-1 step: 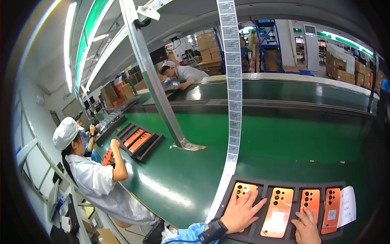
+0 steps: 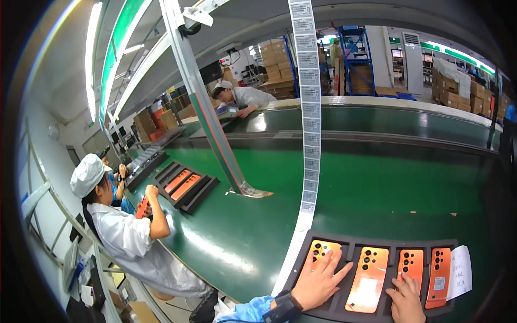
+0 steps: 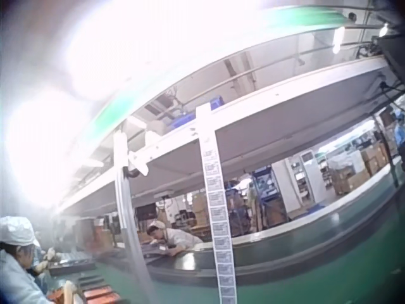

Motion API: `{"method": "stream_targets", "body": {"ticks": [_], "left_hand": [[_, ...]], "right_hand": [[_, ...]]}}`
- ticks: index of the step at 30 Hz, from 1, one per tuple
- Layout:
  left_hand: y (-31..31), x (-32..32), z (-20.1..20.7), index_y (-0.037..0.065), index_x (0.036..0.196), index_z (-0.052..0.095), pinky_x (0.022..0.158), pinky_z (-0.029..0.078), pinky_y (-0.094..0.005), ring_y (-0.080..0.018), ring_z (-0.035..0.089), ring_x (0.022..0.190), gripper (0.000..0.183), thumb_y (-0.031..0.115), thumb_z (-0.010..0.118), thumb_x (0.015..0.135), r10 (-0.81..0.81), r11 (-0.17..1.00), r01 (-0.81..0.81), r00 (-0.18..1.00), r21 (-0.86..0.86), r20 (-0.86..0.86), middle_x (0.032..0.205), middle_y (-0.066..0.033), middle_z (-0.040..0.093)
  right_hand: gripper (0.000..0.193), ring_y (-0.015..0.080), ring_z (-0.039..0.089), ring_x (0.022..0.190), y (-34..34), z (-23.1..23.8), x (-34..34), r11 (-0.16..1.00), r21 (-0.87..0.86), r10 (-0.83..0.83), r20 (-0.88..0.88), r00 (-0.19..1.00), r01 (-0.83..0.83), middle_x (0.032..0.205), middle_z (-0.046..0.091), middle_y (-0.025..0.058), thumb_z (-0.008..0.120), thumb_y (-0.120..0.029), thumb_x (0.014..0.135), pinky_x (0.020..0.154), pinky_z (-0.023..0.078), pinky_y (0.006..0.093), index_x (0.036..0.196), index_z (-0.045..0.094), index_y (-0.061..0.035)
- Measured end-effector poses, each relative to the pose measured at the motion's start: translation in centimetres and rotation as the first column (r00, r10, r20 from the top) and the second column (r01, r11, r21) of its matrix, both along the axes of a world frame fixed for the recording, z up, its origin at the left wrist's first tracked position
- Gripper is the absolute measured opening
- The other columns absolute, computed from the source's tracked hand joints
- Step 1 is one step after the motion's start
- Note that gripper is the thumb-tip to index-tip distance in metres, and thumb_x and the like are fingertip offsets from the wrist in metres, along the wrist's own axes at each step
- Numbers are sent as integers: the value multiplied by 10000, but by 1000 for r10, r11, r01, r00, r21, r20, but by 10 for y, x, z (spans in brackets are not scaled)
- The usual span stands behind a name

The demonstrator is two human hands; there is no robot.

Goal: Applying stickers or labels to the back of orange mobile phone casings in an assembly line setting.

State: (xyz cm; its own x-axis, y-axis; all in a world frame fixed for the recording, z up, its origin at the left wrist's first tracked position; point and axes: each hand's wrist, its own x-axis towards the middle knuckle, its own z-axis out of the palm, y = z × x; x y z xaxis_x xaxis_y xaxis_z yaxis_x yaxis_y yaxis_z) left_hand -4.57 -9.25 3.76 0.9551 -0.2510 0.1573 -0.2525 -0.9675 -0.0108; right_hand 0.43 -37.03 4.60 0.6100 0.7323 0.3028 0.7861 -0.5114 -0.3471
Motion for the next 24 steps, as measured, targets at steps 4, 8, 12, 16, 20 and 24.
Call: {"method": "stream_targets", "body": {"ticks": [4, 8, 12, 16, 20, 24], "left_hand": [[-1, -31, 10, 203, 1412, 327, 981, 251, -658, -346, 294, 1331, 677, 362, 620, 823, 127, 991, -128, 991, 29, 30, 1434, -176, 300], [14, -56, 0, 191, 1428, 311, 976, 217, -690, -390, 238, 1357, 687, 438, 578, 845, 306, 945, -308, 951, -106, -37, 1483, -215, 196], [29, -61, -3, 128, 1435, 286, 985, 212, -681, -451, 213, 1347, 746, 471, 578, 841, 418, 894, -416, 908, -169, -27, 1466, -290, 159], [40, -63, -12, 44, 1432, 251, 1047, 234, -571, -473, 211, 1338, 740, 372, 587, 859, 449, 832, -460, 887, -310, -110, 1435, -348, 169], [44, -50, -30, -16, 1416, 238, 1019, 328, -447, -494, 409, 1176, 671, 201, 561, 870, 308, 772, -261, 951, -579, -18, 1387, -344, 285], [42, -51, -27, -26, 1410, 259, 967, 409, -358, -355, 509, 1177, 629, 26, 508, 835, 383, 549, -249, 923, -798, -25, 1292, -288, 465]], "right_hand": [[344, 393, 440, 1188, 2, 4, -1, 993, 119, -6, 61, 998, -1, 1228, 511, 202, 511, 30, 764, 1029, 310, 481, 1103, 566, 0], [311, 386, 442, 1192, -14, 12, -10, 997, 21, -74, 166, 983, 72, 1189, 539, 198, 531, -44, 813, 1015, 324, 468, 1118, 582, -13], [327, 374, 417, 1231, -37, 13, -14, 981, 30, -192, 139, 972, 190, 1241, 516, 187, 526, -58, 855, 1038, 284, 516, 1178, 573, -52], [268, 386, 393, 1228, -27, -13, -4, 960, -14, -281, -108, 954, 281, 1257, 480, 194, 538, -105, 795, 1054, 250, 518, 1032, 561, 16], [267, 385, 393, 1235, -38, -13, -2, 953, -13, -304, -68, 950, 304, 1279, 475, 194, 525, -67, 782, 1054, 259, 505, 1032, 574, 14], [255, 390, 437, 1176, -34, -15, 5, 961, 28, -275, 22, 961, 275, 1226, 500, 204, 510, -13, 757, 1001, 304, 507, 998, 584, 28]]}}
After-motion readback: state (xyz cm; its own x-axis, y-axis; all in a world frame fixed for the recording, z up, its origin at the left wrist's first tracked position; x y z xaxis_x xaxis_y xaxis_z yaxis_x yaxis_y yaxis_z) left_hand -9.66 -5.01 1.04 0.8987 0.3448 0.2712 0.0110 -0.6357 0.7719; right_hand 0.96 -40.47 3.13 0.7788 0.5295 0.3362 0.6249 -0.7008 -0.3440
